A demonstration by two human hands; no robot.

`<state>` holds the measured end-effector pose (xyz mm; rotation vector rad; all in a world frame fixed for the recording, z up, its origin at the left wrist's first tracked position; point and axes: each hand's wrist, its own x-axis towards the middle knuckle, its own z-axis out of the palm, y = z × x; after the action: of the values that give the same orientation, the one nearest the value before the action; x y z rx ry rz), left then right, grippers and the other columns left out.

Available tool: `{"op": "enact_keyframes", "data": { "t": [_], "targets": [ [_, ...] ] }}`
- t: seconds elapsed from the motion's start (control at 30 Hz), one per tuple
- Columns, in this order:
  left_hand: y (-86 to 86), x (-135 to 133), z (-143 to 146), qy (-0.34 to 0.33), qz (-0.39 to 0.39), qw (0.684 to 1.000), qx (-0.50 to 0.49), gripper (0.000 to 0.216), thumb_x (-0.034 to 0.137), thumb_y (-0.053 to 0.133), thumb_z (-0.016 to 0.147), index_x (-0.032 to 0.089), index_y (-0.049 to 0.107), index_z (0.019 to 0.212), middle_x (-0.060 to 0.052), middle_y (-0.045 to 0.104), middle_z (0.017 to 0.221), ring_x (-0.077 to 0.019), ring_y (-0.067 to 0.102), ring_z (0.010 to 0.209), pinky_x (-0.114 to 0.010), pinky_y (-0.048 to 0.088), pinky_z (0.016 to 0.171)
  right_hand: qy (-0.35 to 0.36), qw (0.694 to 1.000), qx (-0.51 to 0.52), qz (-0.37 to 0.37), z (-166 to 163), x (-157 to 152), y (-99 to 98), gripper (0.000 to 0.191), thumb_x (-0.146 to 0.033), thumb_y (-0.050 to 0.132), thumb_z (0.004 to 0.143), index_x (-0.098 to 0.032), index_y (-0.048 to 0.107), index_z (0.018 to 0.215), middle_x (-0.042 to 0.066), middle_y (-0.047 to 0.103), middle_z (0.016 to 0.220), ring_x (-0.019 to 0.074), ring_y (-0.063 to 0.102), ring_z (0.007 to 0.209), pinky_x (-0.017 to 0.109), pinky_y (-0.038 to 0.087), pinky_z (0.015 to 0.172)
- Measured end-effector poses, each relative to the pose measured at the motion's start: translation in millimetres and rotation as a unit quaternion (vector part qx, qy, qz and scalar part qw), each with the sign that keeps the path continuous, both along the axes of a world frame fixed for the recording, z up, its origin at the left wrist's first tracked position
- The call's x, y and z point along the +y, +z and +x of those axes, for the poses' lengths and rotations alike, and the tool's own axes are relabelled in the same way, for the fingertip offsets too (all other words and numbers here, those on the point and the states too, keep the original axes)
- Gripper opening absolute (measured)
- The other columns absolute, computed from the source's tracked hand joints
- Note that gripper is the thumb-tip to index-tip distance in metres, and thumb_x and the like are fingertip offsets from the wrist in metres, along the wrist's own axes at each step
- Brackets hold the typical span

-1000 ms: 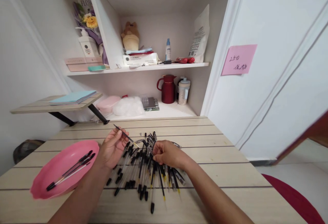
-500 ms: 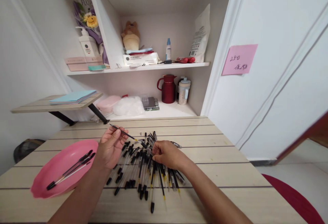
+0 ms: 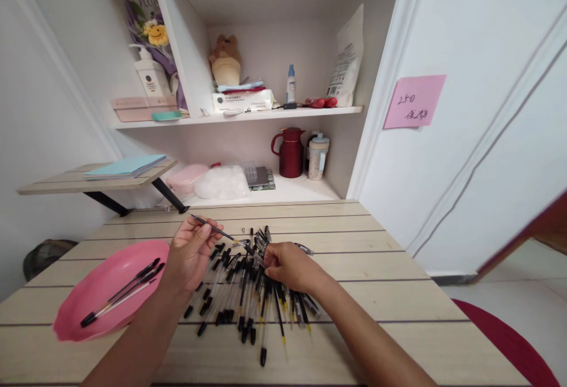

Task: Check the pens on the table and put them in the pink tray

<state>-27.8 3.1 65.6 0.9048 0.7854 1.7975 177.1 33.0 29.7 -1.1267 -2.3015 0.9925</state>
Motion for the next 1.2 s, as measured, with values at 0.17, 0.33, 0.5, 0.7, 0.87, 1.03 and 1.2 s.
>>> {"op": "enact_keyframes", "data": {
  "t": [0.17,0.33,0.5,0.7,0.87,1.03,1.2],
  "targets": [
    [0.2,-0.2,0.3,0.01,0.009,1.0,-0.008,0.021,0.016,0.068,0.061,0.017,0.053,0.075,0.001,0.062,0.072,-0.0119,0.061,0.07,-0.023,0.047,0.063,-0.002,1.0,-0.004,0.002,0.4,1.2,-1.3,0.005,-0.016,0.054,0.063,-0.019,0.052,0.067,-0.004,0.052,0.059,0.0086,0.044,0.053,0.019,0.031,0.049],
    [0.2,0.2,-0.5,0.005,0.004,1.0,-0.007,0.021,0.016,0.067,0.061,0.017,0.053,0.075,0.001,0.061,0.072,-0.0122,0.061,0.071,-0.022,0.047,0.063,-0.001,1.0,-0.005,0.011,0.8,2.6,-2.8,0.005,-0.015,0.054,0.063,-0.018,0.051,0.066,-0.004,0.052,0.06,0.0086,0.044,0.053,0.019,0.031,0.05],
    [-0.4,0.2,-0.1,0.001,0.004,1.0,-0.003,0.02,0.016,0.068,0.061,0.017,0.053,0.076,0.001,0.061,0.072,-0.0116,0.06,0.07,-0.023,0.047,0.064,0.0,1.0,-0.011,0.016,1.1,1.7,-1.7,0.005,-0.015,0.053,0.063,-0.018,0.052,0.067,-0.003,0.052,0.06,0.0088,0.043,0.054,0.019,0.031,0.05],
    [-1.9,0.0,-0.8,-0.002,0.01,1.0,-0.001,0.017,0.015,0.065,0.064,0.017,0.053,0.076,0.001,0.061,0.073,-0.0115,0.06,0.072,-0.022,0.047,0.064,-0.001,1.0,-0.018,0.023,0.8,1.2,-1.2,0.005,-0.015,0.053,0.064,-0.018,0.052,0.068,-0.003,0.053,0.061,0.009,0.045,0.054,0.018,0.031,0.049],
    [-2.7,0.2,-1.7,-0.011,0.015,1.0,0.002,0.016,0.014,0.064,0.065,0.016,0.053,0.077,0.001,0.061,0.073,-0.0109,0.06,0.071,-0.022,0.047,0.064,-0.004,0.998,-0.029,0.049,1.0,0.4,0.8,0.004,-0.015,0.052,0.065,-0.018,0.052,0.068,-0.003,0.053,0.061,0.009,0.045,0.055,0.018,0.029,0.049],
    [-3.2,0.2,-1.8,-0.01,0.018,1.0,0.004,0.017,0.014,0.064,0.066,0.016,0.053,0.078,0.001,0.061,0.073,-0.0111,0.06,0.071,-0.022,0.047,0.064,-0.003,0.999,-0.029,0.044,1.4,-0.1,-0.9,0.003,-0.016,0.052,0.066,-0.018,0.052,0.068,-0.003,0.053,0.062,0.0088,0.045,0.055,0.018,0.029,0.048],
    [-4.1,0.7,-2.3,-0.011,0.018,1.0,0.008,0.017,0.014,0.064,0.066,0.016,0.053,0.078,0.001,0.062,0.073,-0.0113,0.061,0.072,-0.023,0.047,0.065,-0.002,0.998,-0.025,0.051,1.7,0.8,-2.9,0.003,-0.017,0.052,0.066,-0.018,0.052,0.068,-0.003,0.053,0.061,0.0086,0.045,0.054,0.018,0.029,0.048]
  ]
}}
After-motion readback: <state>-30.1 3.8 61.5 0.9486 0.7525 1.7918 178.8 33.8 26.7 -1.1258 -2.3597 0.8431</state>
